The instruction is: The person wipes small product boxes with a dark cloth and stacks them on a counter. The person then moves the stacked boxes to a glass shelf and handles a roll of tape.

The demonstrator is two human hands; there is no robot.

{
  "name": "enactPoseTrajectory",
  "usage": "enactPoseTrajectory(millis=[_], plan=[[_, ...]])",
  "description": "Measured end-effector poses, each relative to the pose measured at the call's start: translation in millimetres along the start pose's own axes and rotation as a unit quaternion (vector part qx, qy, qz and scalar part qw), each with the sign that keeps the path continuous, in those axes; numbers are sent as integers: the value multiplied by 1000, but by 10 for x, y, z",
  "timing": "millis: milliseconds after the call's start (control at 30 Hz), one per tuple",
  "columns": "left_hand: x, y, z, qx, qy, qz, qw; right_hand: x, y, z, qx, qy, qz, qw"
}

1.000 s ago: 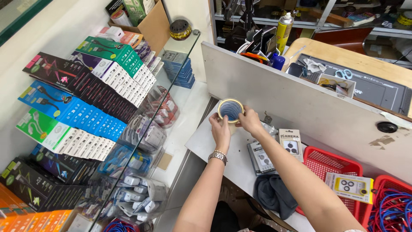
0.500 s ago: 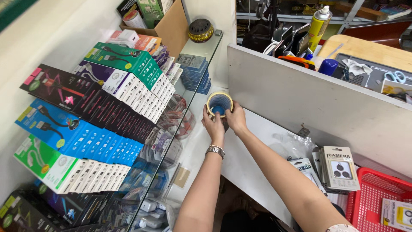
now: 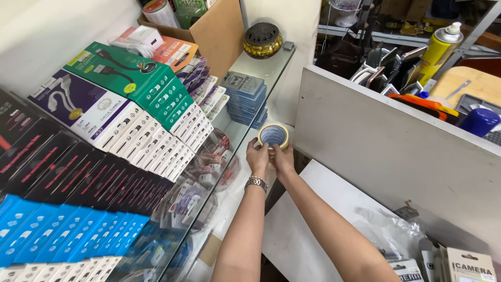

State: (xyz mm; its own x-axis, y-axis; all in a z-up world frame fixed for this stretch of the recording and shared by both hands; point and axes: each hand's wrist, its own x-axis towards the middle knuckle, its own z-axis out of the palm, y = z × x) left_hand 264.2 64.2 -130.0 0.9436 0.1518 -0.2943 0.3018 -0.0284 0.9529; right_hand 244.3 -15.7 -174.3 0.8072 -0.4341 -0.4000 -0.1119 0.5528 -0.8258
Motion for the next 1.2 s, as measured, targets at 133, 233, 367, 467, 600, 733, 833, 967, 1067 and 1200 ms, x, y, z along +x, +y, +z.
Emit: enactPoseTrajectory(millis=[133,233,367,467,600,733,833,967,1067,1200], plan=[[355,-78,176,-92,-69,24,993,502,-18,187,-17,55,-28,998],[578,-237,272,-89,-88,51,991,893,-19,305,-23,90,-64,994],[777,-403,376,-103,-147,71,981,1349,-34,380,-19,64,-69,995],[778,-474,406,-102,-170,58,978,1564,-29,413,-8,58,-78,995],[753,-478,357,-83,-176,20,981,1703,-92,532,-13,65,-79,995],[625,-583,261,-65,-173,5,983,1627,-173,425,-33,29,-80,996],[526,-609,171,-47,-175,31,983,1511,-199,318,12,-21,35,999],[343,-579,122,-33,-167,-1,985,1295,-94,73,21,-107,85,990],[132,-516,101,0,-131,17,991,1036,-58,-96,-76,-62,121,988],[-249,-368,41,44,-89,25,995,472,-301,-318,-135,-101,92,981]])
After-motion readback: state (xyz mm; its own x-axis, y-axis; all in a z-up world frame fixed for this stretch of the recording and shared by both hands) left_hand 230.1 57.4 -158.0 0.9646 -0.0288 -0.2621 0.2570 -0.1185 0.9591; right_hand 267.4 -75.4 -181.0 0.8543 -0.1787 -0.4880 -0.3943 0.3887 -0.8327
